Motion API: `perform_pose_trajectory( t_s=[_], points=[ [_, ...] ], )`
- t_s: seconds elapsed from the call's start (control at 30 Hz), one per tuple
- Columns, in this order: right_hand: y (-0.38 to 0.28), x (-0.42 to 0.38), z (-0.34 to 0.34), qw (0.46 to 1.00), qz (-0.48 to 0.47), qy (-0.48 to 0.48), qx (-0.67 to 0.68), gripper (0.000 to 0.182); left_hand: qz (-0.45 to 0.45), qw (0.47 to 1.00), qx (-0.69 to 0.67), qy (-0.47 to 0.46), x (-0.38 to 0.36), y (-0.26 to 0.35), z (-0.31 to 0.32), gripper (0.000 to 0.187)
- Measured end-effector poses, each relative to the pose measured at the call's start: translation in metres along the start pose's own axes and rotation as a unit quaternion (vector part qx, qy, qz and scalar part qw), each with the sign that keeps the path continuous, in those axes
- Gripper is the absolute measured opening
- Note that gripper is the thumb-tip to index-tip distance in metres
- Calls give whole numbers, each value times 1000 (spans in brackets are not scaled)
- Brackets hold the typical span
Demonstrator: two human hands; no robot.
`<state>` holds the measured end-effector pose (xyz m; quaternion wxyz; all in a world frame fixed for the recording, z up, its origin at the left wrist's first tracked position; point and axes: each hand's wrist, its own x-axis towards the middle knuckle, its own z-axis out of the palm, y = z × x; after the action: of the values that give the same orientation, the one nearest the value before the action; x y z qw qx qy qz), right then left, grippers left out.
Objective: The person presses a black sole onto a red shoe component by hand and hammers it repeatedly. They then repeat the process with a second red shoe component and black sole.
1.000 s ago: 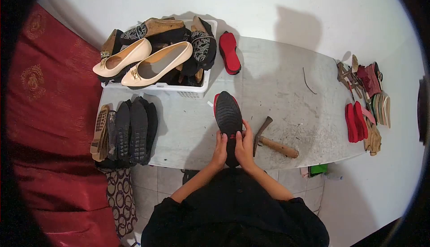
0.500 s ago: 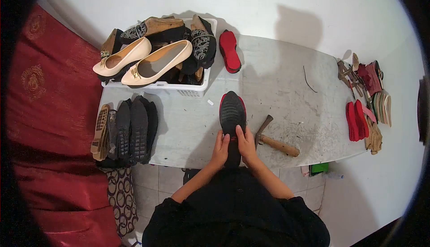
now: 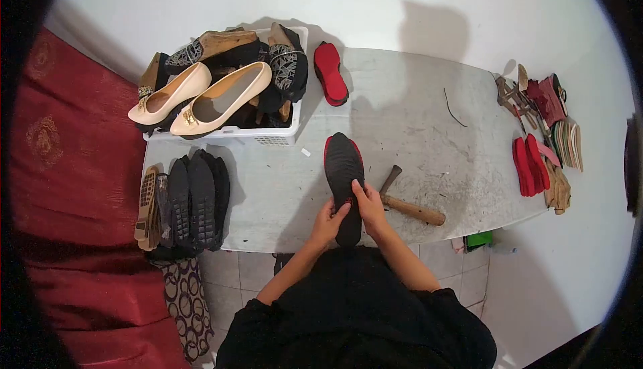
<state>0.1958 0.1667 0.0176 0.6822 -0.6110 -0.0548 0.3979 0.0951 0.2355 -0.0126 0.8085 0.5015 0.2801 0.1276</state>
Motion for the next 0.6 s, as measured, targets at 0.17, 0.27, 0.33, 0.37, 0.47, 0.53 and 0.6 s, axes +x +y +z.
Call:
perform_pose_trajectory(
  t_s=[0.17,0.27,0.33,0.37,0.47,0.53,0.6],
  points=[
    [-1,4,-29,993,-74,4,-91,34,-8,1000,-15,0,-1,4,-3,39],
    [-6,3,-73,971,-151,37,-184,30,-14,999,-39,8,-2,5,-8,41],
    [-5,-1,-98,903,-169,63,-391,29,-24,998,-56,4,-1,5,-12,42],
    [-3,-5,-101,902,-168,66,-391,29,-31,998,-57,0,0,5,-13,42],
    [-12,-21,-95,955,-86,55,-278,33,-37,998,-51,-11,2,2,-11,43],
    [-18,-20,-68,989,-72,15,-128,38,-37,998,-45,-19,2,0,-5,44],
    [-15,-7,-50,992,-74,11,-106,38,-28,997,-43,-59,4,0,1,44]
  ],
)
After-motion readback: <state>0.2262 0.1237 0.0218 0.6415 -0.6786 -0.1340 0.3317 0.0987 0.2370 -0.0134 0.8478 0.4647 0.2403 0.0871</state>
